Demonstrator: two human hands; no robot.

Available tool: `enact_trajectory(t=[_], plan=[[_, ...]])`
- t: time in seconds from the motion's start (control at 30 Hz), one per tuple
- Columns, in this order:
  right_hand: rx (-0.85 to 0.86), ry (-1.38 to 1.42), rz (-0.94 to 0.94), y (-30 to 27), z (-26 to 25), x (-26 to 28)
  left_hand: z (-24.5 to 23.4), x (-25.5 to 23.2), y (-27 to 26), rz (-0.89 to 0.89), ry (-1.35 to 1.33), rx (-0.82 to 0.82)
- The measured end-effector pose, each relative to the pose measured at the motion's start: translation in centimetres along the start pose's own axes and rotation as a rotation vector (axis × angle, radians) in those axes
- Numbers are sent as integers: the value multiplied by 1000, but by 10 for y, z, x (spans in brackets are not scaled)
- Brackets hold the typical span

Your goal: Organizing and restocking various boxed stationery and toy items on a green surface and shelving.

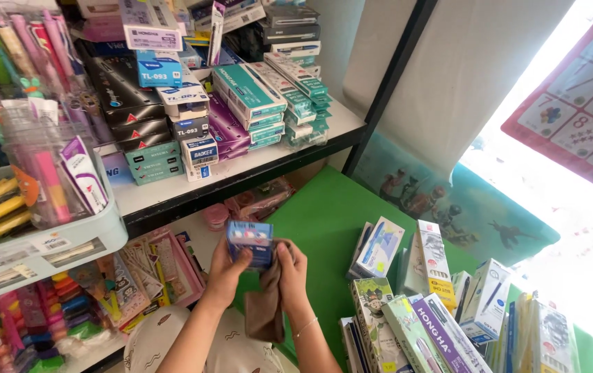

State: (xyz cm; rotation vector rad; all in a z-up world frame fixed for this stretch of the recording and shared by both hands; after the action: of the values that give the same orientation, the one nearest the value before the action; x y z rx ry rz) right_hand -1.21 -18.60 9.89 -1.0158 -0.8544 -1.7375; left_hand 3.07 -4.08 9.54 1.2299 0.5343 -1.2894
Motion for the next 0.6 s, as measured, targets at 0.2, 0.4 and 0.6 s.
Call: enact_trajectory(t=[0.2, 0.4, 0.6], plan=[[109, -321, -437, -41, 38, 30, 14, -17, -7, 242, 5, -113], [9, -588, -577, -28, 62, 81, 34, -40, -30, -146, -325, 79], [59, -889, -798, -46, 47, 63, 29, -46, -8, -271, -726, 29]])
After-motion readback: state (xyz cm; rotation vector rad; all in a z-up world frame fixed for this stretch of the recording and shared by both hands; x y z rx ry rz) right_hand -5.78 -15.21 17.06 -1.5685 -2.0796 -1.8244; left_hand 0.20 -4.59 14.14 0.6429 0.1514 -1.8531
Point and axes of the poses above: each hand's wrist, its own y-axis towards the middle knuckle, its own z-axis out of the palm, x = y × z, the point moved 2 cm from there along y, towards the middle knuckle, and after that the axes turned 1 degree about z, right-handed, at the moved point
